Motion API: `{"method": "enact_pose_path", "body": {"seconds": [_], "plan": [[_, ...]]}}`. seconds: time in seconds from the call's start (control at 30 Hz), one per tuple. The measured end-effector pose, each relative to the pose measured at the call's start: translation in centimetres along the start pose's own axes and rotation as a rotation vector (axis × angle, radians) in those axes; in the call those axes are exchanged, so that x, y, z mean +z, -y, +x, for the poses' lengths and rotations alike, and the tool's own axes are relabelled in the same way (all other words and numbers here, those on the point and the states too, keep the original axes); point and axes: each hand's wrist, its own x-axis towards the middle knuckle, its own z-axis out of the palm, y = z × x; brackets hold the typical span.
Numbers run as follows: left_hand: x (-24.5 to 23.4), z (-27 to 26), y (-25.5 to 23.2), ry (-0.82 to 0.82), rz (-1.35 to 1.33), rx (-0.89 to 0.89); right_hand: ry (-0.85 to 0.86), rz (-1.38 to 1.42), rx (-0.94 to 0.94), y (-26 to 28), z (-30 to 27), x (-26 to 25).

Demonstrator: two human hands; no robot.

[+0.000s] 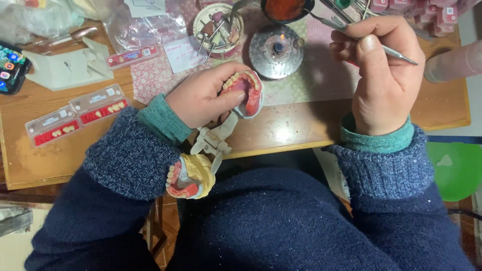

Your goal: Assembling, adjusting, and refining a dental prosthetic cast model using dental laboratory tools.

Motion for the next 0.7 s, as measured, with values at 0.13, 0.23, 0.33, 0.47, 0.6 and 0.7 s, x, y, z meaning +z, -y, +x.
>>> {"method": "enact_pose_path", "body": {"seconds": [0.13, 0.23, 0.33, 0.47, 0.6, 0.7], "plan": [[0.0, 0.1, 0.2, 0.0, 0.006, -0.016, 0.001, -0.011, 0.006, -0.3, -0.3, -0.5], [0.0, 0.1, 0.4, -0.008, 0.001, -0.024, 0.007, 0.051, -0.004, 0.9, 0.0, -0.3], [0.0, 0.1, 0.4, -0.02, 0.016, -0.046, 0.079, 0.142, 0.036, 1.9, 0.3, -1.0], [0.1, 0.1, 0.5, -0.03, 0.025, -0.078, 0.178, 0.19, 0.174, 1.2, 0.3, -3.2], [0.2, 0.0, 0.7, -0.048, 0.004, -0.093, 0.184, -0.304, 0.104, -1.9, -0.7, -5.0], [0.0, 0.1, 1.0, -0.064, 0.007, -0.089, 0.18, -0.754, -0.077, -2.2, -0.6, -4.3]]}}
